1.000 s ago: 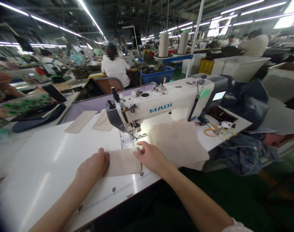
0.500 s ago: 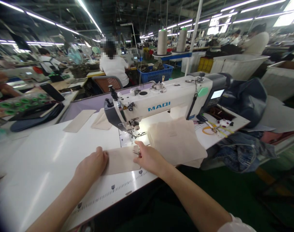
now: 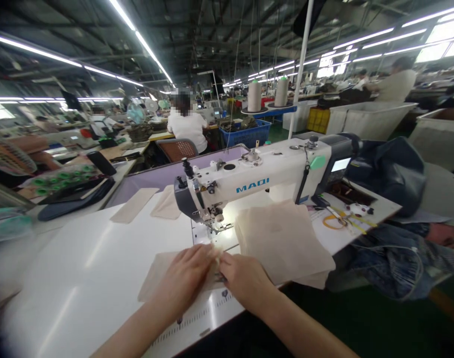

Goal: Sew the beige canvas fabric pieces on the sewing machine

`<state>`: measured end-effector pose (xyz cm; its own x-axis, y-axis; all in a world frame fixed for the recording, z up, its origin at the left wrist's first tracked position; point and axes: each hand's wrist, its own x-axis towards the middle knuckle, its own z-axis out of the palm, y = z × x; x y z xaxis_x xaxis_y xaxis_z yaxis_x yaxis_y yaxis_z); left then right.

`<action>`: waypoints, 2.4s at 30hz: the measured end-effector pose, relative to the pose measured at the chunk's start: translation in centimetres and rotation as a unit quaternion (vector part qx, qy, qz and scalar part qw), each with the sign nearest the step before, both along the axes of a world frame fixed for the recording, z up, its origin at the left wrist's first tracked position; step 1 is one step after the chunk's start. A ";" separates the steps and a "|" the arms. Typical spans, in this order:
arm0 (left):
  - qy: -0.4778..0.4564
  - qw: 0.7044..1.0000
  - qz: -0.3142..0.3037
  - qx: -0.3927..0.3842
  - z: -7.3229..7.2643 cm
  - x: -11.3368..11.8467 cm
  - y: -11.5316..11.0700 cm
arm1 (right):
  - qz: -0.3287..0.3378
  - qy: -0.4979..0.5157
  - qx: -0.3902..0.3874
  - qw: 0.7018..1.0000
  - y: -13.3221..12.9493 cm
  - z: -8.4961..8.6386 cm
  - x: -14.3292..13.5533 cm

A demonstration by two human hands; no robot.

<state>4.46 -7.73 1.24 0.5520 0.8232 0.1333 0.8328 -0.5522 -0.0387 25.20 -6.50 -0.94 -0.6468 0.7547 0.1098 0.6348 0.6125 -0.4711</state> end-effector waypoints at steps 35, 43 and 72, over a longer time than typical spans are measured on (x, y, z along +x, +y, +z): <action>-0.116 0.993 -0.016 0.014 -2.3 -1.7 4.9 | -0.024 0.034 -0.005 0.999 4.7 -0.6 -1.8; -0.110 0.994 -0.022 0.015 -2.2 -2.0 5.3 | -0.026 0.033 -0.018 0.999 4.6 0.3 -1.7; -0.089 0.993 -0.076 -0.004 -0.6 -2.6 5.2 | -0.009 0.000 0.011 1.000 5.5 0.9 -2.0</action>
